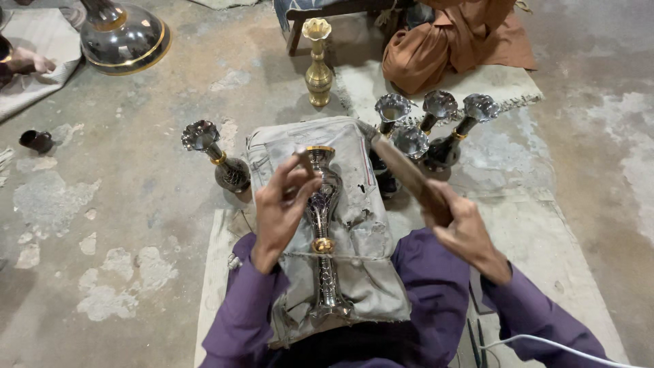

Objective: The person sits on the floor with an engraved metal vase resting on a cloth pad and decorates its surface by hand. They hold a small punch against the vase with one hand and strike it with a wooden mallet held in the other hand, repositioning the punch repeatedly to work different spots on the vase body.

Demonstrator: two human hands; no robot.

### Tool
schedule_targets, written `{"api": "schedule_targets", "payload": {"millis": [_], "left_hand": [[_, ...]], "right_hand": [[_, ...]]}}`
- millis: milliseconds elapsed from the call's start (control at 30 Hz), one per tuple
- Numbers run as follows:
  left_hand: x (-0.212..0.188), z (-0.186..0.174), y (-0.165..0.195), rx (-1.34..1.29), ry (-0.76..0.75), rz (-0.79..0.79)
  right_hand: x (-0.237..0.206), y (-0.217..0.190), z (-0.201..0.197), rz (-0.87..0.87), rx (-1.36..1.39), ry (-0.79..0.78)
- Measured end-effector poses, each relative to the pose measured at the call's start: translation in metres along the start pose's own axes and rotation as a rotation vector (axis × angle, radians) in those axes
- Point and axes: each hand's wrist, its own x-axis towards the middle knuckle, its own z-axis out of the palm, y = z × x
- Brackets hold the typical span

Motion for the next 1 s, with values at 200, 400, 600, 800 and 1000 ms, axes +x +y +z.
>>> {"api": "schedule_targets", "payload": {"millis": [200,400,600,800,1000], "left_hand": [[-0.098,0.003,0.0,-0.434,0.149,-0.409],[-0.149,0.036,0.003,-0.748,0.342,-0.601],[-0.141,0.047,-0.006,-0.747,0.437,-0.516],[-0.14,0.041,-0.011,-0.714,0.485,-0.471],[-0.143,0.042,-0.018,-0.71,0.484,-0.483]], "right_hand": [[-0.046,-0.035,0.04,-0.391,0.135,-0.426],[-0.065,-0.083,0.064,-0.512,0.006,-0.619],[-0.073,-0.081,0.082,-0.584,-0.04,-0.445],[-0.089,-0.088,0.095,-0.672,-0.043,-0.347],[-0.087,-0.098,0.087,-0.566,-0.114,-0.452]]}}
